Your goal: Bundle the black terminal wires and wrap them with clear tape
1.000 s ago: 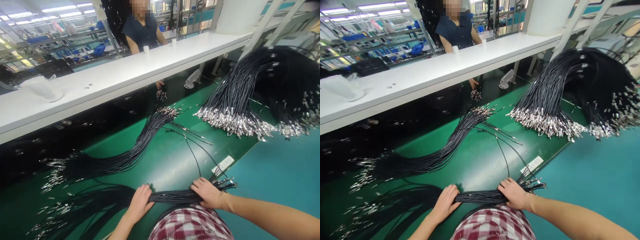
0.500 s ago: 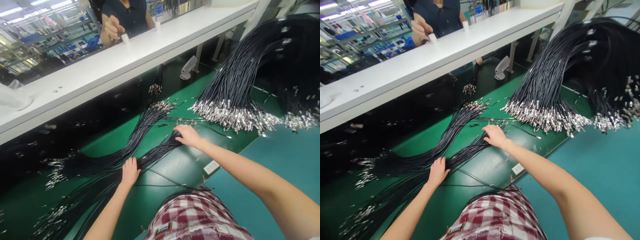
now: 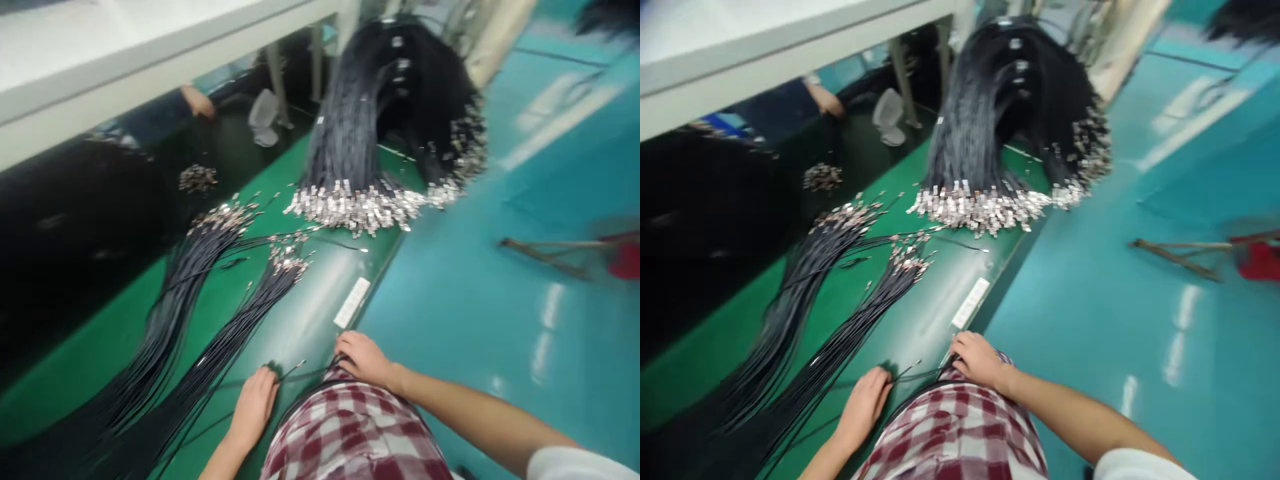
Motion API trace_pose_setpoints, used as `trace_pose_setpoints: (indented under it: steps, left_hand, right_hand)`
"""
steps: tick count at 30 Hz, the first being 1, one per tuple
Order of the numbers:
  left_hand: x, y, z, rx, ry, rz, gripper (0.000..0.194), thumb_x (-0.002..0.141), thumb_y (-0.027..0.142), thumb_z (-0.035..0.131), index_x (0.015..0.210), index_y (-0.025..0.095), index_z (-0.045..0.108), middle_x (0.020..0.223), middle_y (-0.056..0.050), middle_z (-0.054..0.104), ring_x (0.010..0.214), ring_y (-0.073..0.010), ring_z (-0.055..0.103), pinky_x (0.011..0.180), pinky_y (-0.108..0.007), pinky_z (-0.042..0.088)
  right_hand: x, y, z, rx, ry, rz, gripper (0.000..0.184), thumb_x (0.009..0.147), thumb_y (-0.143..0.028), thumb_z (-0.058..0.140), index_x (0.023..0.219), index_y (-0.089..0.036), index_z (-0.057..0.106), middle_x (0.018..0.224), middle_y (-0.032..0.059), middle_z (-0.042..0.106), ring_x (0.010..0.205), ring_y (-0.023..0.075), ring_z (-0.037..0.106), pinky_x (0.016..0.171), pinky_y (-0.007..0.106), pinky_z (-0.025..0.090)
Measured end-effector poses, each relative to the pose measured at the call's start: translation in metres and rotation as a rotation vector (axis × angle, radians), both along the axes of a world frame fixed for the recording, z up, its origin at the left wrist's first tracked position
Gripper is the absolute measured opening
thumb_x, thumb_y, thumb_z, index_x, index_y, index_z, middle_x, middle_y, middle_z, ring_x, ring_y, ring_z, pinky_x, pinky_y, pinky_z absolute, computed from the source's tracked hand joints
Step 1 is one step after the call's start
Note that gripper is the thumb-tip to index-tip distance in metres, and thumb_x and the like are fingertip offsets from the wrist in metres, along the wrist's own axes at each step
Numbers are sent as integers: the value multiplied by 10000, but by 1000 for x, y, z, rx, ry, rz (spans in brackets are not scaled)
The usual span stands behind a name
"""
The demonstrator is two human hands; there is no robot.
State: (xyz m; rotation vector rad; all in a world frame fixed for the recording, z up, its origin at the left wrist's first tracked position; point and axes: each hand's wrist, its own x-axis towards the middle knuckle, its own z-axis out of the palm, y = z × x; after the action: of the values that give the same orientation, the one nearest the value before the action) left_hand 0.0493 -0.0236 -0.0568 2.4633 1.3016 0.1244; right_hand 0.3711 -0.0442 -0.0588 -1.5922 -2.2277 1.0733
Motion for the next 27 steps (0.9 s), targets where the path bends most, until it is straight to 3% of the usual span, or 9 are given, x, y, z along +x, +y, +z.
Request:
trace_pose_setpoints:
  steps: [6, 9, 11, 14, 17, 20, 23, 25, 27]
  left_hand:
    - [-3, 27, 2, -143, -105, 140, 263, 918, 478, 433, 871, 246, 548, 786, -20, 683, 688, -211, 664, 637, -305, 522]
    - [1, 38, 13, -218, -77, 241, 237, 860, 480, 459, 856, 251, 519, 752, -2, 662, 634, -203, 644, 613, -292, 504]
    - [5, 48, 18, -237, -20, 342, 244, 830, 484, 459, 878, 249, 506, 676, 15, 616, 544, -190, 591, 567, -284, 476]
    - [13, 63, 22, -190, 114, 488, 279, 824, 495, 415, 896, 237, 494, 614, 14, 558, 495, -189, 540, 529, -284, 439]
    - [28, 76, 21, -54, 242, 461, 333, 837, 489, 339, 858, 205, 512, 752, -69, 608, 685, -246, 613, 632, -336, 485]
    - [58, 78, 17, 83, 356, 350, 479, 838, 528, 308, 968, 144, 564, 947, -164, 625, 934, -333, 613, 767, -432, 511]
    - [107, 72, 8, 153, 378, 239, 630, 856, 585, 301, 1179, 94, 528, 1135, -206, 599, 1082, -365, 578, 858, -487, 509]
    - [145, 66, -2, 200, 344, 220, 668, 877, 606, 289, 1248, 90, 495, 1253, -217, 553, 1176, -382, 540, 919, -519, 494]
    - [181, 63, -13, 233, 334, 283, 637, 911, 592, 267, 1285, 121, 478, 1312, -201, 525, 1246, -412, 485, 941, -580, 472]
  right_hand:
    - [3, -13, -5, -18, -17, -301, 252, 875, -247, 618, 1124, -225, 592, 1118, 59, 636, 987, 212, 595, 912, 366, 429]
    - [-7, -25, -10, -51, 92, -523, 132, 887, -226, 619, 1019, -234, 627, 986, 16, 687, 904, 181, 627, 854, 329, 438]
    - [-14, -25, -7, 29, 173, -626, 40, 906, -231, 608, 927, -232, 642, 923, -2, 699, 883, 168, 631, 836, 317, 433]
    - [-19, -8, 12, 308, 254, -644, 118, 951, -225, 544, 905, -242, 651, 954, -12, 703, 946, 149, 616, 918, 329, 397]
    - [-7, 14, 34, 468, 255, -653, 160, 958, -194, 513, 1025, -260, 642, 1163, 9, 665, 1118, 142, 559, 1091, 384, 271]
    - [25, 11, 37, 384, 250, -670, 200, 980, -283, 462, 1117, -280, 608, 1264, -38, 613, 1202, 129, 510, 1118, 354, 258]
    - [74, -22, 4, 110, 297, -666, 251, 999, -384, 368, 1123, -358, 585, 1220, -154, 620, 1162, 90, 545, 1027, 266, 375]
    - [118, -51, -40, -6, 295, -691, 174, 957, -340, 465, 1045, -370, 612, 1107, -152, 675, 1050, 98, 615, 943, 247, 447]
    - [170, -78, -97, -103, 267, -753, 144, 880, -228, 559, 930, -329, 648, 986, -98, 722, 899, 129, 667, 828, 249, 500]
